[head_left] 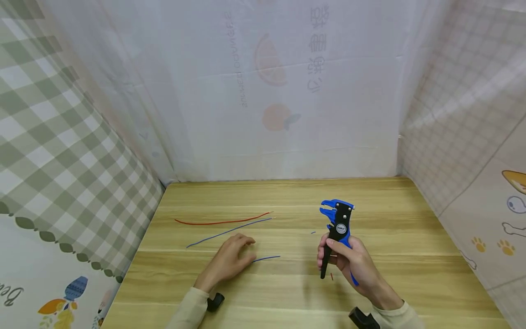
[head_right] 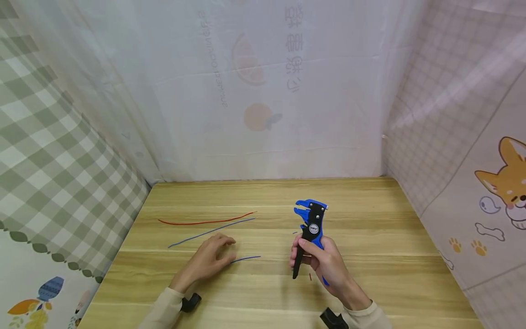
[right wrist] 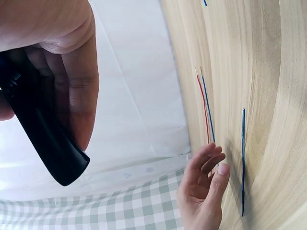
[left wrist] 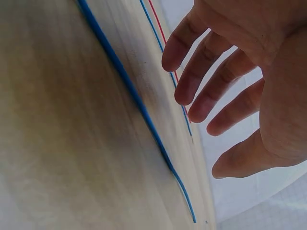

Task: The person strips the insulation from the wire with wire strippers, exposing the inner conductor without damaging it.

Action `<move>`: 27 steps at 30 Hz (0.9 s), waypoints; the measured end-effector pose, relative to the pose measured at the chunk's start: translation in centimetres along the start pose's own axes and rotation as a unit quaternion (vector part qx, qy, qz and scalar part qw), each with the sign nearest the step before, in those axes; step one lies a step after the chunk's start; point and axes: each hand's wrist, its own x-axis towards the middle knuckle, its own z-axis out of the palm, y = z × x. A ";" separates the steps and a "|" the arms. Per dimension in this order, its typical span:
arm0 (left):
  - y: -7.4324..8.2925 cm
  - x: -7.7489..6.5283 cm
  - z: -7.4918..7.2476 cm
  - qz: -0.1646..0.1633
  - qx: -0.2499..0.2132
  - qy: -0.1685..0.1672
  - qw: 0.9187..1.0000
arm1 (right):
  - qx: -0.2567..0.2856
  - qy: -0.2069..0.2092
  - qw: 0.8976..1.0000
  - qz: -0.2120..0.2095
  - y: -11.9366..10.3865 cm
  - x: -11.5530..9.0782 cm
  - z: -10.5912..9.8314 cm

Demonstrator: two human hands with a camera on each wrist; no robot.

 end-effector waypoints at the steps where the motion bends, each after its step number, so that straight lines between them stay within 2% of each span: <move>1: 0.0 -0.2 0.0 0.001 0.000 -0.001 1.000 | 0.001 0.000 1.000 0.001 0.0 0.0 0.0; 12: 0.1 -1.1 0.6 0.000 0.007 -0.016 1.000 | 0.004 -0.002 1.000 0.002 0.1 0.0 -0.2; 27: -0.3 -1.1 0.7 0.011 -0.001 -0.028 1.000 | 0.008 -0.005 1.000 -0.001 0.2 0.0 -0.3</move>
